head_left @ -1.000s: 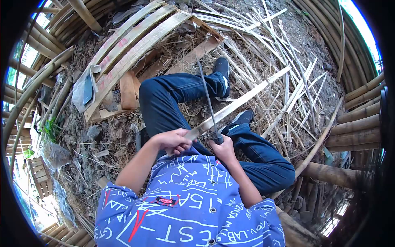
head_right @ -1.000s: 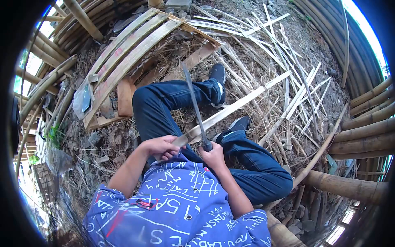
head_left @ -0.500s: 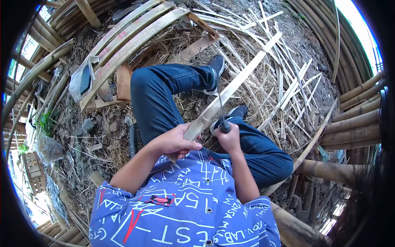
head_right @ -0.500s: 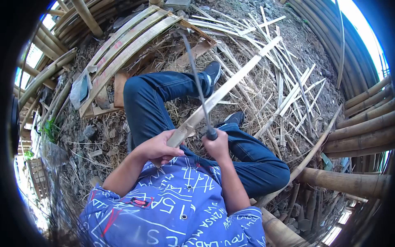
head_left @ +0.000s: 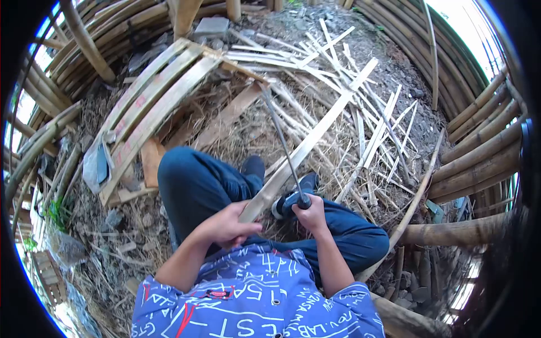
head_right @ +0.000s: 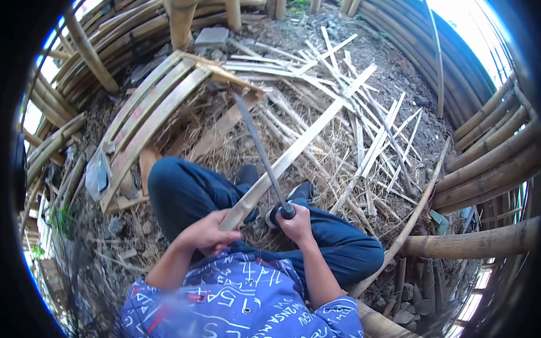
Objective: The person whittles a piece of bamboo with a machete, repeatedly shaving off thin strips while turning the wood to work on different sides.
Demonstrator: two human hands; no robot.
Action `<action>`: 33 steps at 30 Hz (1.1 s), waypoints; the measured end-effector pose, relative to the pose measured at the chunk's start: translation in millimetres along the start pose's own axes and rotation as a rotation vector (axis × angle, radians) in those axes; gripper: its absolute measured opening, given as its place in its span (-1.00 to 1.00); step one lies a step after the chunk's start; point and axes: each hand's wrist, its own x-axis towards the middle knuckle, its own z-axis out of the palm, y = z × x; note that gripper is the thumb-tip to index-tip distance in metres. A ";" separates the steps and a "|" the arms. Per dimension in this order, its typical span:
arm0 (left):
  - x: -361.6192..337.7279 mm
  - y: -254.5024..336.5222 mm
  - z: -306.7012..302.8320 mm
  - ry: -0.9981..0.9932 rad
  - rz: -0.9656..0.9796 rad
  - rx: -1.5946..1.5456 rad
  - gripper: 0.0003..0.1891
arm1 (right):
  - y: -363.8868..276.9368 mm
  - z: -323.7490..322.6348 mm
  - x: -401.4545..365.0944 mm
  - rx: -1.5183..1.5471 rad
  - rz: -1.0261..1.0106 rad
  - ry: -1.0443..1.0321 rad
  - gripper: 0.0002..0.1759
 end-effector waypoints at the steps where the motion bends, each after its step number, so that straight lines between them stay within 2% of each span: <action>1: -3.2 -0.5 -3.8 0.014 -0.023 0.035 -0.58 | -5.6 -6.8 2.7 -0.014 0.054 0.043 -0.83; 2: -6.9 -1.2 -8.3 0.027 -0.046 0.072 -0.56 | -0.7 -10.9 7.0 -0.010 0.043 0.073 -0.83; 4: -18.5 -1.5 -19.0 0.048 -0.046 0.121 -0.47 | 15.4 -20.2 12.8 0.209 0.195 0.100 -0.82; 5: -27.6 0.9 -24.6 0.077 -0.068 0.198 -0.49 | -6.2 -28.7 14.4 0.293 0.253 0.115 -0.71; 8: -59.2 -6.8 -42.8 0.145 -0.051 0.285 -0.53 | -16.3 -44.8 30.2 0.411 0.230 0.257 -0.64; 10: -76.3 -16.7 -50.3 0.192 -0.101 0.352 -0.56 | -13.2 -49.9 43.6 0.412 0.229 0.272 -0.66; 12: -88.0 -5.0 -36.3 0.283 -0.204 0.517 -0.63 | -19.8 -47.2 59.1 0.518 0.058 0.329 -0.70; 13: -88.4 -2.3 -32.7 0.275 -0.179 0.613 -0.67 | -19.8 -41.7 65.7 0.620 -0.005 0.327 -0.71; 14: -90.9 -17.1 -41.7 0.255 -0.229 0.509 -0.65 | -25.6 -35.2 70.7 0.627 -0.003 0.333 -0.71; 16: -86.0 -7.3 -30.8 0.285 -0.125 0.735 -0.62 | -41.7 -21.4 73.9 0.878 -0.072 0.343 -0.70; 17: -84.4 -7.5 -31.9 0.288 -0.138 0.733 -0.62 | -43.8 -15.5 74.1 0.973 -0.043 0.323 -0.74; 20: -75.6 -10.1 -35.3 0.272 -0.102 0.728 -0.66 | -56.1 -4.2 70.6 1.010 0.088 0.364 -0.77; 22: -68.7 -5.1 -34.7 0.315 -0.198 0.531 -0.72 | -55.5 -2.9 70.3 1.027 0.127 0.363 -0.78; 24: -63.8 -3.2 -37.1 0.322 -0.180 0.485 -0.77 | -50.4 -1.9 70.9 0.976 0.136 0.327 -0.79; 26: -60.7 3.4 -41.3 0.383 -0.069 0.726 -0.80 | -52.2 -1.7 68.7 0.976 0.153 0.340 -0.80; 28: -58.9 9.5 -48.1 0.347 -0.113 0.724 -0.80 | -46.7 -0.5 67.6 0.976 0.162 0.348 -0.81; 30: -52.3 6.1 -59.4 0.201 -0.016 0.605 -0.78 | -42.9 -3.5 66.0 0.884 0.061 0.400 -0.82; 31: -50.9 9.0 -60.2 0.199 -0.016 0.608 -0.78 | -43.7 -14.9 57.3 0.761 0.210 0.371 -0.83; 32: -49.6 14.8 -59.3 0.177 -0.082 0.544 -0.77 | -32.2 -22.2 53.0 0.762 0.214 0.377 -0.83; 33: -48.7 19.7 -58.9 0.154 -0.151 0.479 -0.76 | -16.2 -27.8 46.0 0.466 0.182 0.359 -0.84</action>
